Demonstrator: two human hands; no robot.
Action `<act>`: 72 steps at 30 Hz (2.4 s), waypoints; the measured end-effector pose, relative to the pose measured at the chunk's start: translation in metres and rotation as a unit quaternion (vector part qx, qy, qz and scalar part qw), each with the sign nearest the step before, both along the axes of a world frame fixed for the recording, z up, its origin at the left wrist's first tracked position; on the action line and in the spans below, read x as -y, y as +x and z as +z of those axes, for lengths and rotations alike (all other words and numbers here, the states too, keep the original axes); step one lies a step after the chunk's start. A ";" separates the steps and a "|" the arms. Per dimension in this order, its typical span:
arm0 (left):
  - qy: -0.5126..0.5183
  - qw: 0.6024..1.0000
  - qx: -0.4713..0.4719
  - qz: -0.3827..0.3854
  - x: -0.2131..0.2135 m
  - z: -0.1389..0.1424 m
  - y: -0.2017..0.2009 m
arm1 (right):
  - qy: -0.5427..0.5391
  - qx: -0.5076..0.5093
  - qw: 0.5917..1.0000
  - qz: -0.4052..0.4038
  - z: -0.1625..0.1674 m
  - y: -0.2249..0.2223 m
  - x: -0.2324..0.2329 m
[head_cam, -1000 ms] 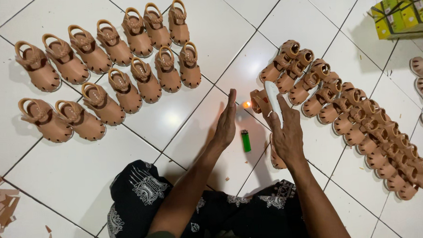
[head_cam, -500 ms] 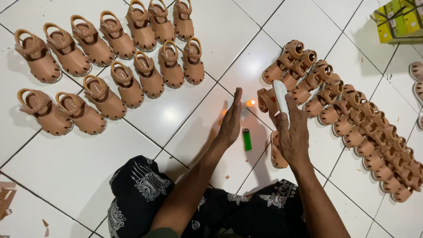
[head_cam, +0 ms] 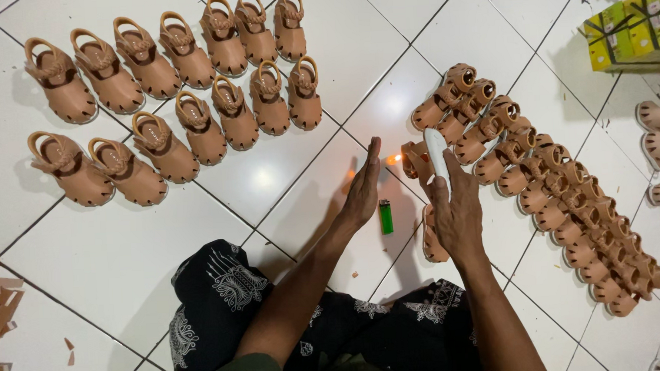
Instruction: The person sits on the floor and repeatedly applies a white substance to the straps of small brown sandals using a white applicator. They also use a lighter to heat the strap area. Finished sandals are placed in a separate group on the floor.
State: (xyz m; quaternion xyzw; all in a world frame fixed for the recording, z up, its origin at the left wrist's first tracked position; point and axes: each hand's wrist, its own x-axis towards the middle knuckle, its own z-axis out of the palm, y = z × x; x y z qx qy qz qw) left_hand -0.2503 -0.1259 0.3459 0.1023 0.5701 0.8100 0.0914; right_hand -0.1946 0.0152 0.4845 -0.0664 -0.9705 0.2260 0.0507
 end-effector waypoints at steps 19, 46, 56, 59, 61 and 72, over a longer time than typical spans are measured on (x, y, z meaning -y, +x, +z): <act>0.008 1.000 0.027 0.003 0.001 -0.004 -0.004 | -0.025 -0.070 0.995 0.060 0.002 -0.004 -0.017; 0.016 0.999 0.033 0.020 0.002 -0.015 -0.009 | 0.118 -0.147 0.974 0.125 -0.040 -0.042 -0.029; -0.004 0.999 0.050 0.011 0.005 -0.009 -0.008 | 0.108 -0.159 0.973 0.129 -0.041 -0.043 -0.025; -0.005 0.999 0.044 0.015 0.006 -0.009 -0.008 | 0.129 -0.164 0.969 0.129 -0.041 -0.044 -0.025; -0.005 0.999 0.040 0.017 0.006 -0.008 -0.008 | 0.136 -0.161 0.970 0.119 -0.040 -0.044 -0.026; -0.006 0.991 0.111 -0.076 0.008 0.038 0.021 | -0.256 -0.014 0.966 0.019 0.004 0.010 -0.003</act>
